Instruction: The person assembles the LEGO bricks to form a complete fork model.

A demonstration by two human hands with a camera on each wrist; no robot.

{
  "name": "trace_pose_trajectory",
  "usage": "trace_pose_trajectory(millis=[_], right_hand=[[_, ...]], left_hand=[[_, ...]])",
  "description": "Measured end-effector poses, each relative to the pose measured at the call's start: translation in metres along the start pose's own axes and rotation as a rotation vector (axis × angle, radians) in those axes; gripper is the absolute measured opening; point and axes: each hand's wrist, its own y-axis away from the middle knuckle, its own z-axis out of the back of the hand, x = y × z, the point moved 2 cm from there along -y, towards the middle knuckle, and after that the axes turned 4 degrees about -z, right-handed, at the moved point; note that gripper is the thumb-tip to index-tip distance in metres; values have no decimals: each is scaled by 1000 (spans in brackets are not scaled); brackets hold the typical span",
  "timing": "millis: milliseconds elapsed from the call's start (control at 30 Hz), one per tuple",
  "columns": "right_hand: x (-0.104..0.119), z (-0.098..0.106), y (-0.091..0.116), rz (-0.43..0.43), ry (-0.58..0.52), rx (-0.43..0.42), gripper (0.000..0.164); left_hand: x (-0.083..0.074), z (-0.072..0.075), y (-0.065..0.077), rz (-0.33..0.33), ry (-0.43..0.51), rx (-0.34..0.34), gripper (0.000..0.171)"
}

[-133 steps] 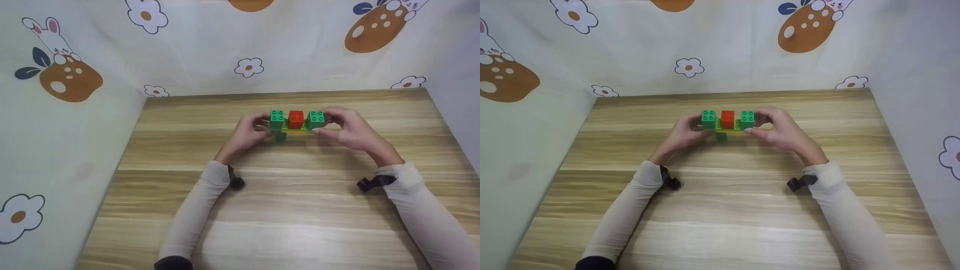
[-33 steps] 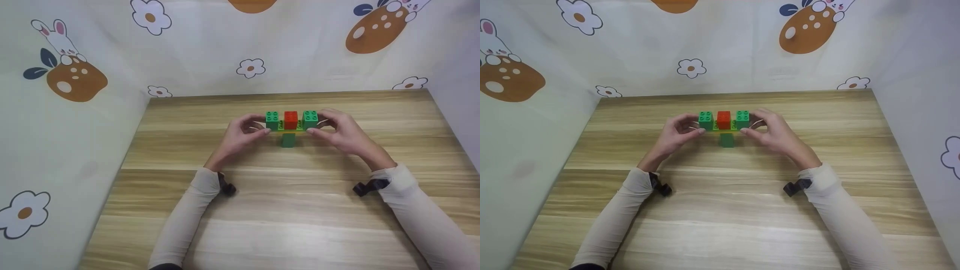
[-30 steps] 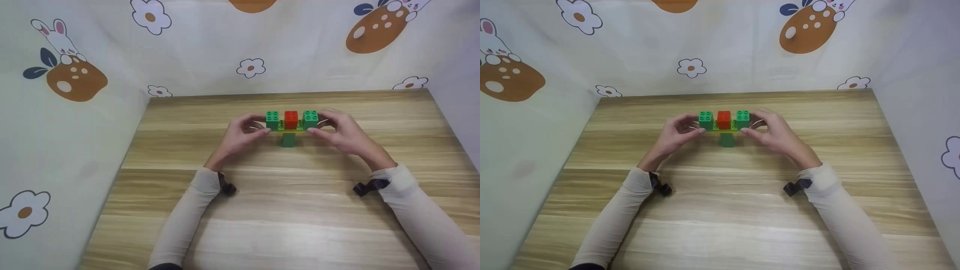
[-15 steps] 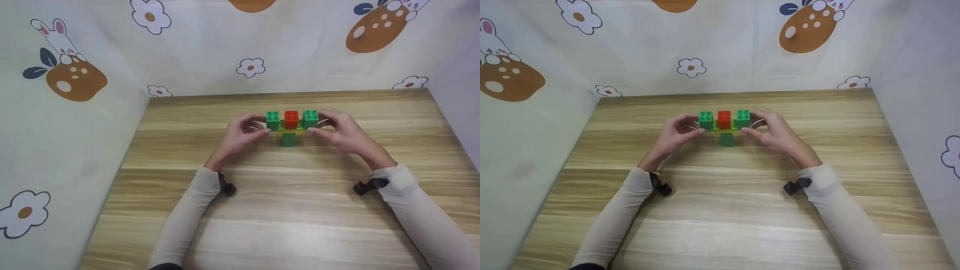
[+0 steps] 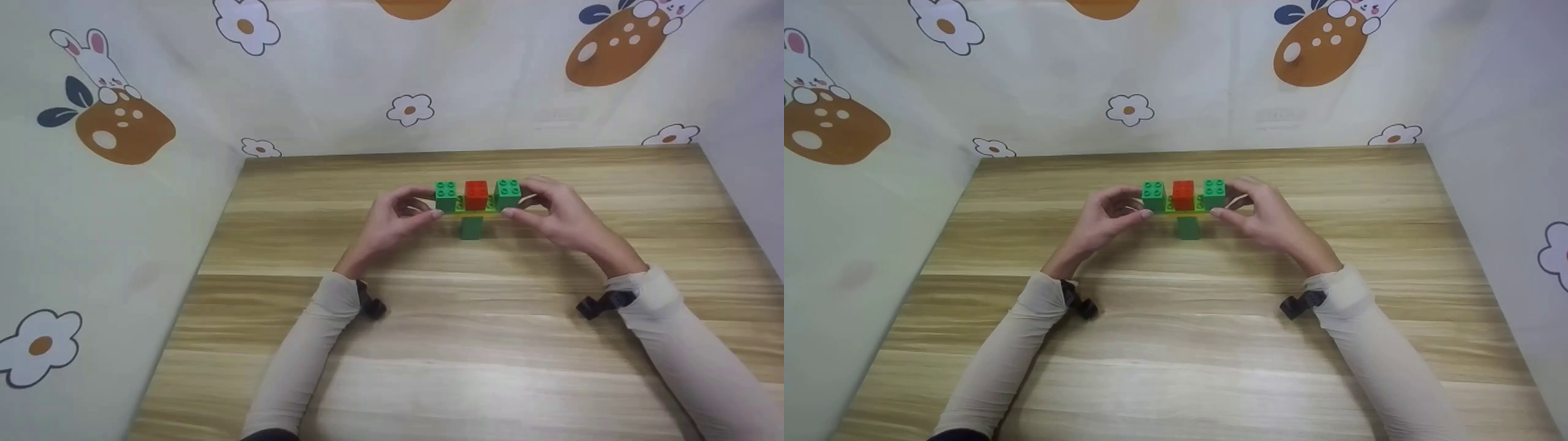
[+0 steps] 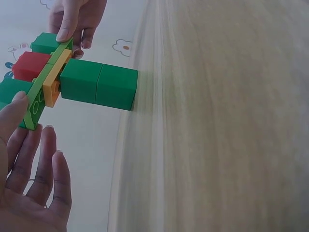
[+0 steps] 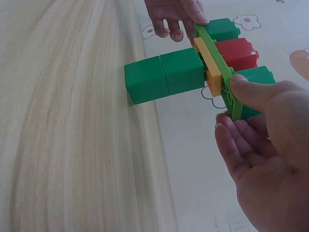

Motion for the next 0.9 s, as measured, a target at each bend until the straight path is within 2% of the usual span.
trace_pose_trajectory(millis=[267,600,767,900], right_hand=[[0,0,0,-1,-7,1,32],[3,1,0,6,46,6,28],[2,1,0,20,68,3,26],[1,0,1,28,45,-4,23]], left_hand=[[0,0,0,6,-4,-4,40],[1,1,1,-3,5,-4,40],[2,0,1,-12,-4,3,39],[1,0,1,-12,-36,4,40]])
